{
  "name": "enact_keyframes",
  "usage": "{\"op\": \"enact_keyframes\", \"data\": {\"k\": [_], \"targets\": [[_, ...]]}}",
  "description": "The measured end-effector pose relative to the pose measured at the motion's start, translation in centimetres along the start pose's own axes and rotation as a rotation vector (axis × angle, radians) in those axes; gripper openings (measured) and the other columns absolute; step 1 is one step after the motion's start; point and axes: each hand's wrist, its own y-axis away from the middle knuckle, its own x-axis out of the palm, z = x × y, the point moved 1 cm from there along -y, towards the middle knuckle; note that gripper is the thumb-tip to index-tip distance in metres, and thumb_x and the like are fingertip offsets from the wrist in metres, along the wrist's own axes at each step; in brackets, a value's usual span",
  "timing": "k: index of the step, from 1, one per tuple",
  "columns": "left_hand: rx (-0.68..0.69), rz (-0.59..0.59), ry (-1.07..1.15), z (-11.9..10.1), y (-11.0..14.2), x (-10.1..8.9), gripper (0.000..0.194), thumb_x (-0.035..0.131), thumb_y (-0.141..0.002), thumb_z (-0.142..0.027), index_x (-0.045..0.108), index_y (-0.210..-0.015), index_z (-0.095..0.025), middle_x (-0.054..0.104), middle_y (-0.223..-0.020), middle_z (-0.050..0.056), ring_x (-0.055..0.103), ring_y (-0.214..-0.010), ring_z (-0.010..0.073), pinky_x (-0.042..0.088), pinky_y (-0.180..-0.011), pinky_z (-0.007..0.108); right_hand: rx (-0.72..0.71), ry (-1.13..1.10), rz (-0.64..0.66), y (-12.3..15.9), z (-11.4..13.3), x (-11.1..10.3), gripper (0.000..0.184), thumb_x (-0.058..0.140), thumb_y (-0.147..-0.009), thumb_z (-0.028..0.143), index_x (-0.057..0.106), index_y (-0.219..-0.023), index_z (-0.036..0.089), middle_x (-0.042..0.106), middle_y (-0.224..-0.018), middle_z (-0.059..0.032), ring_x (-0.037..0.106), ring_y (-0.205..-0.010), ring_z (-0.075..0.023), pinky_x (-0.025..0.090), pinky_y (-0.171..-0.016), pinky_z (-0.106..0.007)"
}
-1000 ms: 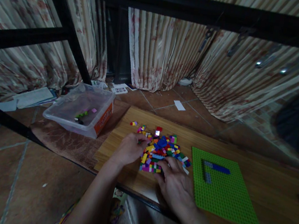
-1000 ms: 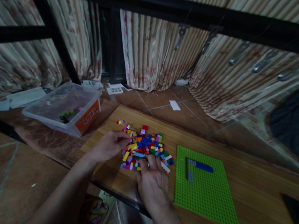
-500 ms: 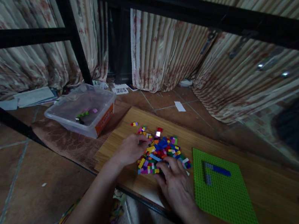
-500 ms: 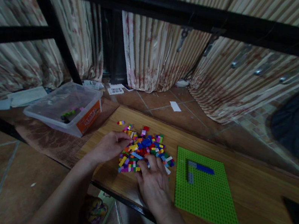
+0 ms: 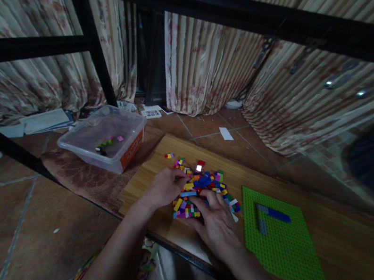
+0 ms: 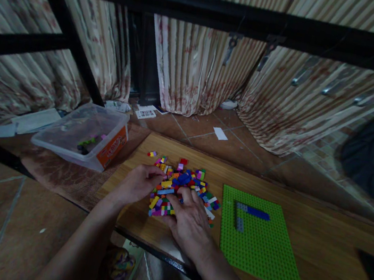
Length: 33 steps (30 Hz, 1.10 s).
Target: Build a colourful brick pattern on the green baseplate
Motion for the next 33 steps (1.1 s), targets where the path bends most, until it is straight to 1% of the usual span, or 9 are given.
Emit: {"op": "enact_keyframes", "data": {"k": [5,10,16,19,22,26,28,30,33], "targets": [[0.002,-0.003,0.015,-0.1,0.0,-0.1,0.023,0.053,-0.084,-0.028,0.074,-0.090,-0.022,0.074,-0.086,0.002,0.065,-0.076,0.0168,0.045,-0.070,0.025,-0.046,0.001,0.015,-0.4,-0.2,0.0,0.036,0.070,-0.079,0.032,0.064,-0.114,0.027,0.058,-0.108,-0.0072,0.052,-0.100,-0.0247,0.047,-0.085,-0.039],[-0.006,-0.002,0.017,-0.1,0.0,-0.2,0.023,0.052,-0.085,-0.027,0.073,-0.092,-0.021,0.074,-0.091,0.003,0.066,-0.084,0.0179,0.045,-0.076,0.026,-0.097,0.052,0.023,-0.7,-0.3,0.1,0.026,0.059,-0.087,0.035,0.065,-0.110,0.024,0.060,-0.104,-0.0066,0.051,-0.098,-0.0240,0.045,-0.085,-0.038],[0.009,-0.005,0.017,-0.3,0.0,-0.2,0.024,0.050,-0.084,-0.022,0.073,-0.089,-0.020,0.073,-0.085,0.003,0.065,-0.081,0.0175,0.044,-0.071,0.025,-0.152,0.110,0.041,-2.0,-0.6,0.2,0.018,0.054,-0.091,0.032,0.066,-0.086,0.019,0.062,-0.085,-0.0049,0.052,-0.085,-0.0220,0.044,-0.080,-0.037],[-0.003,-0.017,0.043,-0.4,0.0,-0.3,0.023,0.050,-0.084,-0.022,0.073,-0.084,-0.020,0.072,-0.077,0.001,0.064,-0.075,0.0163,0.043,-0.068,0.024,-0.140,0.062,0.032,-2.4,-0.9,0.1,0.019,0.052,-0.092,0.029,0.066,-0.085,0.018,0.064,-0.083,-0.0052,0.053,-0.084,-0.0223,0.043,-0.079,-0.037],[-0.010,-0.033,0.114,-0.2,-0.1,-0.6,0.024,0.048,-0.086,-0.028,0.070,-0.078,-0.019,0.070,-0.073,0.001,0.062,-0.069,0.0155,0.042,-0.063,0.024,-0.032,-0.110,-0.032,-2.3,-1.1,-0.3,0.025,0.045,-0.095,0.029,0.066,-0.088,0.019,0.065,-0.086,-0.0052,0.056,-0.085,-0.0207,0.044,-0.080,-0.034],[-0.002,-0.052,0.328,-0.2,-0.2,-0.3,0.035,0.044,-0.090,-0.044,0.066,-0.081,-0.018,0.069,-0.075,0.002,0.062,-0.067,0.0156,0.045,-0.061,0.024,0.289,-0.445,-0.169,-2.1,-1.1,-0.8,0.036,0.038,-0.097,0.039,0.065,-0.083,0.019,0.065,-0.077,-0.0021,0.059,-0.072,-0.0162,0.044,-0.067,-0.027],[0.011,-0.062,0.415,-0.6,-0.1,0.5,0.040,0.042,-0.090,-0.050,0.065,-0.083,-0.018,0.069,-0.076,0.003,0.063,-0.070,0.0164,0.046,-0.063,0.025,0.471,-0.600,-0.214,-2.1,-0.8,-0.6,0.043,0.036,-0.095,0.047,0.064,-0.079,0.019,0.062,-0.067,-0.0001,0.056,-0.062,-0.0152,0.041,-0.058,-0.026],[-0.001,-0.061,0.490,-1.4,0.1,1.7,0.045,0.037,-0.091,-0.053,0.064,-0.085,-0.018,0.069,-0.077,0.004,0.064,-0.071,0.0169,0.047,-0.062,0.025,0.590,-0.729,-0.263,-2.3,-0.4,0.0,0.048,0.035,-0.093,0.053,0.062,-0.076,0.018,0.060,-0.061,0.0008,0.054,-0.057,-0.0153,0.040,-0.055,-0.025],[-0.007,-0.165,0.460,-2.5,0.4,3.2,0.044,0.034,-0.093,-0.052,0.061,-0.088,-0.018,0.069,-0.082,0.006,0.063,-0.074,0.0175,0.047,-0.065,0.027,0.630,-0.810,-0.331,-2.8,0.3,0.5,0.050,0.035,-0.091,0.057,0.063,-0.077,0.018,0.061,-0.063,-0.0001,0.053,-0.059,-0.0162,0.040,-0.057,-0.026]]}}
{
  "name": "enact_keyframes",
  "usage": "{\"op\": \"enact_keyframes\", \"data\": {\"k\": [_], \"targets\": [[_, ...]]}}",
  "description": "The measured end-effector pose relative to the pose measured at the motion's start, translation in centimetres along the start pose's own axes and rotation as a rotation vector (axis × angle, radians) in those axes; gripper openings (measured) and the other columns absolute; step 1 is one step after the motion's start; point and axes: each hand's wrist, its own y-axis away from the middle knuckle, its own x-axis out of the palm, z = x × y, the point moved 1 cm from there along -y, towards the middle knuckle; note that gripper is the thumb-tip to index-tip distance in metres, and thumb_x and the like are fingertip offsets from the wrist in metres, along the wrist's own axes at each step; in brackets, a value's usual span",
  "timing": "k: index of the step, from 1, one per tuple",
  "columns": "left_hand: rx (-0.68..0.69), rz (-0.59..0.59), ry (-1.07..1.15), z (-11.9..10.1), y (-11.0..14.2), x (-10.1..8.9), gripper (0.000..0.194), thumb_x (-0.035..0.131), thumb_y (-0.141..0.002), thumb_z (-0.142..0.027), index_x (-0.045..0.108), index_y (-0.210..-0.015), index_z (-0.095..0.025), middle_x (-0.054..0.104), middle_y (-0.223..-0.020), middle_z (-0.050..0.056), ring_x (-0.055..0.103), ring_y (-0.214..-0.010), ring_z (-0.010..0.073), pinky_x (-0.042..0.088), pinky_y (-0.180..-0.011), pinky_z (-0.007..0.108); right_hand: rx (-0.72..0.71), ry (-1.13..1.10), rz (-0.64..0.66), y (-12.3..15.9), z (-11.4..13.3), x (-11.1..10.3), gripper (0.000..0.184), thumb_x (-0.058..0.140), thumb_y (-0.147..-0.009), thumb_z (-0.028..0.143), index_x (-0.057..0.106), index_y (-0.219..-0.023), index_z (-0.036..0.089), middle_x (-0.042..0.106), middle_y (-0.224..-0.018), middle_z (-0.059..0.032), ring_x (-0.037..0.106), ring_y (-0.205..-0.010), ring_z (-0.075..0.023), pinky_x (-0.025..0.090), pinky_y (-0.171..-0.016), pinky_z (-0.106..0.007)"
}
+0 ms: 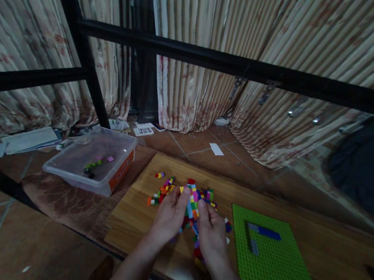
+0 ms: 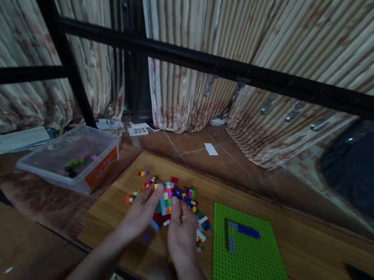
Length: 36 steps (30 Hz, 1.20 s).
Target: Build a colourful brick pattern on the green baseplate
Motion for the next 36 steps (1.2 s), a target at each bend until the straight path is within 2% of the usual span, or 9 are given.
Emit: {"op": "enact_keyframes", "data": {"k": [2,4,11,17,24,29,36], "targets": [[0.020,-0.103,-0.092,-0.2,0.3,0.7,0.042,0.032,-0.094,-0.049,0.059,-0.086,-0.018,0.067,-0.081,0.006,0.062,-0.075,0.0181,0.045,-0.068,0.028,-0.028,0.022,-0.016,-0.1,0.5,0.3,0.049,0.035,-0.091,0.057,0.064,-0.081,0.018,0.064,-0.069,-0.0017,0.056,-0.063,-0.0173,0.041,-0.060,-0.027],[0.030,-0.152,-0.165,-0.4,0.4,1.1,0.042,0.029,-0.096,-0.046,0.058,-0.083,-0.018,0.066,-0.079,0.006,0.061,-0.075,0.0188,0.044,-0.069,0.029,-0.059,0.083,-0.021,-0.4,1.3,0.2,0.047,0.034,-0.092,0.056,0.063,-0.086,0.020,0.067,-0.076,-0.0030,0.059,-0.069,-0.0183,0.042,-0.064,-0.028],[0.029,-0.151,-0.147,-0.4,0.7,2.0,0.044,0.027,-0.097,-0.043,0.063,-0.092,-0.017,0.068,-0.091,0.010,0.062,-0.084,0.0207,0.043,-0.075,0.032,-0.122,0.243,-0.060,-2.0,3.1,0.2,0.041,0.033,-0.094,0.052,0.059,-0.084,0.021,0.068,-0.074,-0.0031,0.060,-0.067,-0.0175,0.040,-0.062,-0.027],[0.076,-0.143,-0.105,0.1,0.5,2.5,0.050,0.026,-0.097,-0.047,0.062,-0.085,-0.016,0.067,-0.079,0.009,0.061,-0.072,0.0184,0.042,-0.066,0.028,-0.139,0.350,-0.095,-1.9,2.5,1.0,0.041,0.027,-0.096,0.048,0.054,-0.080,0.022,0.066,-0.071,-0.0043,0.059,-0.064,-0.0181,0.038,-0.060,-0.028],[0.086,-0.142,-0.152,0.3,0.4,2.9,0.047,0.023,-0.098,-0.040,0.060,-0.082,-0.016,0.066,-0.079,0.010,0.061,-0.075,0.0179,0.043,-0.069,0.028,-0.175,0.282,-0.020,-2.2,2.0,0.3,0.038,0.028,-0.097,0.045,0.052,-0.078,0.022,0.064,-0.070,-0.0022,0.058,-0.064,-0.0173,0.039,-0.060,-0.028],[0.077,-0.150,-0.201,0.3,0.5,3.3,0.049,0.021,-0.098,-0.039,0.058,-0.078,-0.017,0.066,-0.077,0.010,0.061,-0.072,0.0181,0.043,-0.067,0.028,-0.204,0.260,-0.062,-2.2,1.1,0.1,0.045,0.022,-0.098,0.045,0.056,-0.081,0.021,0.066,-0.075,-0.0051,0.060,-0.070,-0.0187,0.041,-0.065,-0.029],[0.051,-0.172,-0.249,0.8,0.0,3.8,0.049,0.021,-0.098,-0.038,0.061,-0.082,-0.015,0.068,-0.083,0.012,0.063,-0.079,0.0202,0.044,-0.072,0.030,-0.178,0.449,-0.100,-2.7,0.1,0.4,0.043,0.021,-0.099,0.038,0.057,-0.088,0.019,0.068,-0.081,-0.0080,0.063,-0.074,-0.0199,0.041,-0.065,-0.029]]}}
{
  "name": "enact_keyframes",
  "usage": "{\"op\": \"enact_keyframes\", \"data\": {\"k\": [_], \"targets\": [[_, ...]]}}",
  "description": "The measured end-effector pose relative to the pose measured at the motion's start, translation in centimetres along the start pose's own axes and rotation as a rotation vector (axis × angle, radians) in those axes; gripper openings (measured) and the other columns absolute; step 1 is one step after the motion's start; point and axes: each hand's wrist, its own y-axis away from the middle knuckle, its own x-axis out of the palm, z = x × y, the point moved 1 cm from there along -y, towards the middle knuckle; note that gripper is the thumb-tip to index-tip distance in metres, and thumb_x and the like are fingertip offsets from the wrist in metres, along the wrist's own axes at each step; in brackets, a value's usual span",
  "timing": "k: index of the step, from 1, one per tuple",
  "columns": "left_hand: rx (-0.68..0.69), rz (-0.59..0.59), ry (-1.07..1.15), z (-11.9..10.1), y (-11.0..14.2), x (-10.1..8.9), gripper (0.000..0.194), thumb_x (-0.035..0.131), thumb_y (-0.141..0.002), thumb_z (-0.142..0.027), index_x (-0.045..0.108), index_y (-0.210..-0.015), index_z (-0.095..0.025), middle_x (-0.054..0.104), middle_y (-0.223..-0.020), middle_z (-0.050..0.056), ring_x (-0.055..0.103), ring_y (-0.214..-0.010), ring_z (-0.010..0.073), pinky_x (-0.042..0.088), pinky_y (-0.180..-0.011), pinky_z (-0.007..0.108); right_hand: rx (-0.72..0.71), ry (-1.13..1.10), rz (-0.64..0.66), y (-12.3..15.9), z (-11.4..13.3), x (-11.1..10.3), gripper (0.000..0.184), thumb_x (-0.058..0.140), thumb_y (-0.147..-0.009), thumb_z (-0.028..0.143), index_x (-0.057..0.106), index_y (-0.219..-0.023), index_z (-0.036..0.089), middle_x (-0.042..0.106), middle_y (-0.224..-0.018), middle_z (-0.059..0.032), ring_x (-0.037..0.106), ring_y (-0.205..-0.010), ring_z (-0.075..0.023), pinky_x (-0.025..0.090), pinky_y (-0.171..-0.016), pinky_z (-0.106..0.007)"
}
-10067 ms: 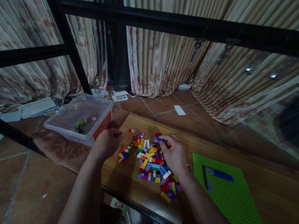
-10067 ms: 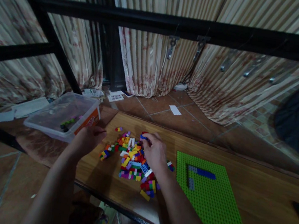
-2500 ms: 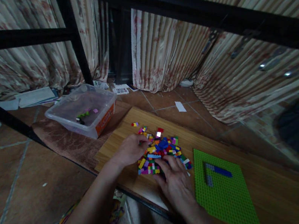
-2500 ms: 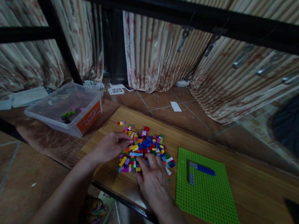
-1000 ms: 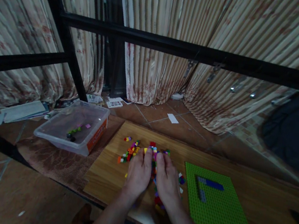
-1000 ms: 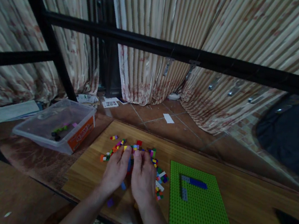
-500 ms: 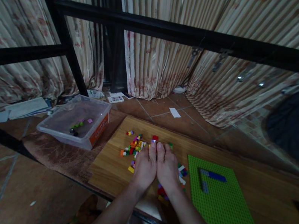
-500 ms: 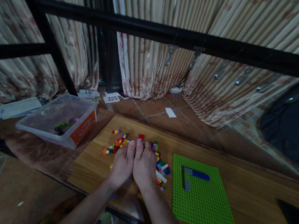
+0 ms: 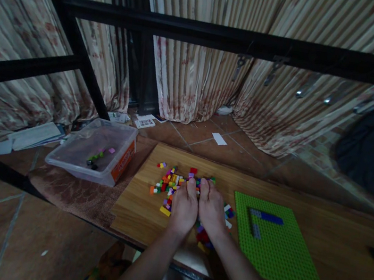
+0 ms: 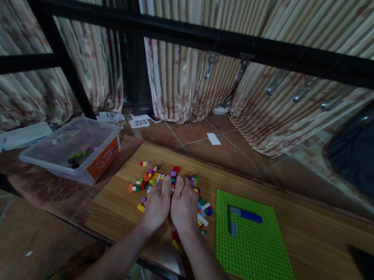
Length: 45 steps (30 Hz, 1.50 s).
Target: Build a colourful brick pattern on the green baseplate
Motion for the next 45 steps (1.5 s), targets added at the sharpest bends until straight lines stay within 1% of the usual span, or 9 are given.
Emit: {"op": "enact_keyframes", "data": {"k": [7,12,17,21,27,30,33,38,45], "targets": [[-0.075,0.042,-0.123,0.1,-0.7,-0.7,0.051,0.023,-0.097,-0.044,0.062,-0.082,-0.015,0.068,-0.080,0.013,0.066,-0.079,0.0231,0.045,-0.068,0.031,-0.068,0.384,0.080,-0.6,-0.8,-0.5,0.039,0.028,-0.098,0.039,0.060,-0.090,0.017,0.068,-0.069,-0.0079,0.064,-0.060,-0.0194,0.035,-0.055,-0.028],[-0.127,0.044,-0.040,0.8,-1.2,-1.7,0.053,0.024,-0.095,-0.052,0.062,-0.083,-0.016,0.068,-0.081,0.013,0.066,-0.075,0.0230,0.049,-0.064,0.031,-0.077,0.536,0.124,0.0,-0.7,-0.5,0.030,0.038,-0.096,0.038,0.060,-0.096,0.018,0.070,-0.076,-0.0103,0.066,-0.062,-0.0215,0.038,-0.054,-0.028],[-0.305,0.086,0.327,1.4,-1.7,-1.4,0.054,0.026,-0.091,-0.059,0.058,-0.079,-0.017,0.066,-0.077,0.007,0.063,-0.060,0.0168,0.051,-0.052,0.028,-0.133,0.482,0.098,0.5,-0.7,-0.7,0.028,0.038,-0.096,0.035,0.061,-0.098,0.020,0.068,-0.101,-0.0113,0.067,-0.073,-0.0212,0.042,-0.059,-0.029],[-0.368,0.092,0.502,1.3,-1.6,-0.9,0.053,0.030,-0.088,-0.063,0.056,-0.078,-0.017,0.061,-0.065,0.002,0.057,-0.051,0.0134,0.045,-0.043,0.024,-0.118,0.311,0.072,0.2,-0.5,-1.7,0.037,0.030,-0.098,0.034,0.063,-0.092,0.019,0.067,-0.096,-0.0088,0.066,-0.080,-0.0195,0.042,-0.068,-0.028],[-0.286,0.154,0.544,1.0,-0.7,-0.3,0.050,0.036,-0.087,-0.062,0.057,-0.077,-0.017,0.057,-0.062,0.001,0.051,-0.046,0.0126,0.044,-0.042,0.025,0.001,-0.004,0.107,-1.0,0.7,-2.8,0.046,0.027,-0.097,0.046,0.062,-0.082,0.020,0.066,-0.071,-0.0038,0.063,-0.070,-0.0181,0.039,-0.063,-0.027],[-0.110,0.115,0.429,0.5,-0.4,-0.1,0.051,0.033,-0.091,-0.056,0.060,-0.076,-0.016,0.063,-0.069,0.005,0.060,-0.061,0.0161,0.049,-0.058,0.028,0.016,-0.055,0.120,-1.2,1.3,-2.2,0.045,0.030,-0.095,0.050,0.060,-0.079,0.021,0.067,-0.072,-0.0039,0.063,-0.072,-0.0188,0.038,-0.062,-0.027],[0.034,0.029,0.296,0.0,-0.3,-0.1,0.052,0.029,-0.095,-0.050,0.064,-0.078,-0.015,0.068,-0.078,0.009,0.063,-0.075,0.0181,0.048,-0.071,0.029,0.043,-0.041,0.099,-1.1,1.4,-1.4,0.044,0.030,-0.095,0.049,0.058,-0.076,0.021,0.066,-0.071,-0.0044,0.061,-0.069,-0.0188,0.036,-0.060,-0.027],[0.050,0.011,0.136,-0.3,-0.1,-0.4,0.060,0.021,-0.097,-0.049,0.064,-0.072,-0.015,0.067,-0.071,0.010,0.061,-0.066,0.0175,0.045,-0.064,0.028,0.028,-0.059,0.072,-0.7,1.2,-0.7,0.044,0.026,-0.097,0.046,0.057,-0.078,0.020,0.065,-0.070,-0.0052,0.059,-0.067,-0.0184,0.036,-0.060,-0.027],[0.016,0.005,0.005,-0.3,0.0,0.1,0.061,0.017,-0.098,-0.042,0.065,-0.073,-0.013,0.069,-0.072,0.012,0.064,-0.067,0.0183,0.044,-0.063,0.027,-0.031,-0.058,0.034,-0.7,0.4,-0.3,0.060,0.013,-0.097,0.050,0.060,-0.083,0.017,0.066,-0.073,-0.0086,0.059,-0.066,-0.0185,0.038,-0.062,-0.028]]}}
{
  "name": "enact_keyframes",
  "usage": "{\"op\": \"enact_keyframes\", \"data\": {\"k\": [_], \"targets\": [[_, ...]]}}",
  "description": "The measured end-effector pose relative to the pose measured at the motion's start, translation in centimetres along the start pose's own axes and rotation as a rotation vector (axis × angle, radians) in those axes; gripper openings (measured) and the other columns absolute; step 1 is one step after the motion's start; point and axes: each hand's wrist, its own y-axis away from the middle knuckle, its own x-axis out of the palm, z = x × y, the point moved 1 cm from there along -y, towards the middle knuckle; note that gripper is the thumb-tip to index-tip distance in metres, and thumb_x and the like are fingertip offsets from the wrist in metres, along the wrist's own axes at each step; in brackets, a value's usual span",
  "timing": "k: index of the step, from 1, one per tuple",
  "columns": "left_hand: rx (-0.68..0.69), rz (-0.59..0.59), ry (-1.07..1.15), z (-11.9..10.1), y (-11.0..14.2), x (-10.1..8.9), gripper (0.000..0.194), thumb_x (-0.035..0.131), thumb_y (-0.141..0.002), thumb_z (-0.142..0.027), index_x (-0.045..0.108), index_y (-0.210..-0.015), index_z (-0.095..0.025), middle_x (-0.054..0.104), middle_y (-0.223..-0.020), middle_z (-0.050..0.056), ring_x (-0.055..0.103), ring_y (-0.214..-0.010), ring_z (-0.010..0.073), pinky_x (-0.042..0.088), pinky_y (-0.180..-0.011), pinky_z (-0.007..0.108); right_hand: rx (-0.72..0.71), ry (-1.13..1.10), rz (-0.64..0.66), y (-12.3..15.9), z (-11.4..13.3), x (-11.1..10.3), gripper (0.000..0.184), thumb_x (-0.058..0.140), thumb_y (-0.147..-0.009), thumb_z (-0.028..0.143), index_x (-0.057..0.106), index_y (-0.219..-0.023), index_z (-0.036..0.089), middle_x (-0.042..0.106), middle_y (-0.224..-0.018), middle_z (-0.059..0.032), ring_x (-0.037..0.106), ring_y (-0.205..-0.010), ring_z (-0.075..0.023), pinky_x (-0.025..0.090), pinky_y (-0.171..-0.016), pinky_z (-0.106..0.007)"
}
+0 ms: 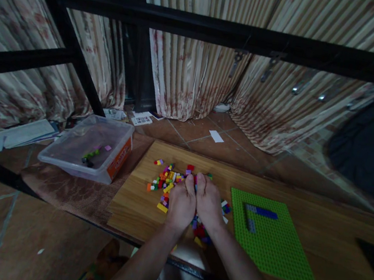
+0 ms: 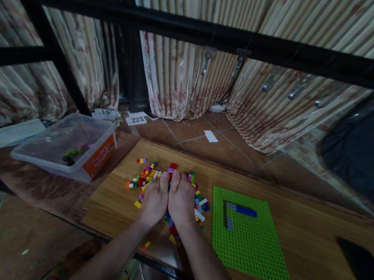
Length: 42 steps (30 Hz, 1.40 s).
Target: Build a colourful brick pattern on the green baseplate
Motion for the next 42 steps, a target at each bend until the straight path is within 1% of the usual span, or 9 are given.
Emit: {"op": "enact_keyframes", "data": {"k": [7,14,19,24,27,31,35,38,42], "targets": [[-0.025,0.122,-0.231,0.4,-0.7,-0.8,0.060,0.019,-0.099,-0.041,0.068,-0.076,-0.014,0.072,-0.077,0.013,0.068,-0.076,0.0204,0.045,-0.067,0.028,0.023,0.259,0.049,-0.3,-1.3,0.0,0.045,0.024,-0.100,0.038,0.061,-0.088,0.016,0.071,-0.078,-0.0105,0.066,-0.072,-0.0204,0.038,-0.063,-0.028],[0.027,0.091,-0.599,0.8,-0.8,-2.5,0.047,0.036,-0.093,-0.052,0.067,-0.089,-0.018,0.072,-0.083,0.010,0.068,-0.082,0.0221,0.045,-0.068,0.028,-0.024,0.511,0.143,0.1,-1.7,-0.6,0.025,0.043,-0.095,0.034,0.061,-0.095,0.017,0.072,-0.085,-0.0106,0.068,-0.074,-0.0209,0.038,-0.061,-0.027],[0.060,0.078,-0.709,0.8,-0.5,-2.6,0.050,0.040,-0.088,-0.060,0.066,-0.089,-0.017,0.071,-0.077,0.010,0.068,-0.079,0.0235,0.045,-0.066,0.029,-0.047,0.404,0.146,0.4,-2.1,-0.8,0.021,0.049,-0.091,0.032,0.062,-0.099,0.017,0.071,-0.090,-0.0090,0.068,-0.082,-0.0208,0.043,-0.068,-0.027],[0.060,0.045,-0.709,0.5,-0.6,-3.2,0.052,0.036,-0.090,-0.058,0.068,-0.083,-0.018,0.071,-0.075,0.010,0.068,-0.076,0.0232,0.044,-0.066,0.029,-0.103,0.232,-0.009,0.4,-2.5,-2.4,0.023,0.046,-0.092,0.028,0.064,-0.099,0.016,0.069,-0.094,-0.0095,0.065,-0.088,-0.0211,0.046,-0.078,-0.030],[0.049,0.012,-0.632,0.5,-1.2,-4.6,0.045,0.037,-0.093,-0.049,0.069,-0.083,-0.019,0.072,-0.076,0.010,0.068,-0.075,0.0209,0.041,-0.064,0.027,-0.164,0.141,-0.088,2.5,-1.6,-3.9,0.021,0.045,-0.093,0.026,0.064,-0.095,0.018,0.067,-0.089,-0.0071,0.064,-0.084,-0.0196,0.047,-0.078,-0.031],[-0.036,-0.118,-0.531,1.6,-2.9,-7.9,0.038,0.042,-0.092,-0.044,0.070,-0.090,-0.019,0.072,-0.080,0.008,0.066,-0.074,0.0185,0.039,-0.061,0.025,-0.345,0.007,0.119,9.0,0.3,-3.6,0.019,0.044,-0.093,0.020,0.061,-0.103,0.022,0.064,-0.096,-0.0052,0.062,-0.086,-0.0158,0.048,-0.076,-0.027],[-0.045,-0.200,-0.477,3.8,-4.4,-10.0,0.034,0.045,-0.090,-0.041,0.069,-0.098,-0.017,0.072,-0.094,0.009,0.066,-0.088,0.0204,0.045,-0.075,0.027,-0.547,-0.025,0.499,14.2,1.5,-0.4,0.022,0.049,-0.087,0.012,0.061,-0.101,0.023,0.064,-0.095,-0.0046,0.061,-0.085,-0.0166,0.049,-0.071,-0.025],[0.122,-0.104,-0.419,5.2,-4.9,-9.6,0.036,0.041,-0.093,-0.038,0.064,-0.111,-0.018,0.067,-0.114,0.010,0.060,-0.108,0.0206,0.043,-0.094,0.031,-0.484,-0.027,0.603,14.2,1.7,1.4,0.018,0.048,-0.088,0.012,0.062,-0.093,0.022,0.063,-0.088,-0.0038,0.059,-0.081,-0.0164,0.047,-0.069,-0.025],[0.223,0.025,-0.367,6.5,-4.8,-8.0,0.042,0.030,-0.097,-0.035,0.057,-0.122,-0.015,0.061,-0.126,0.011,0.051,-0.123,0.0201,0.036,-0.107,0.035,-0.450,-0.032,0.564,11.8,1.6,1.6,0.018,0.045,-0.091,0.013,0.061,-0.087,0.021,0.061,-0.086,-0.0042,0.057,-0.083,-0.0174,0.046,-0.072,-0.028]]}}
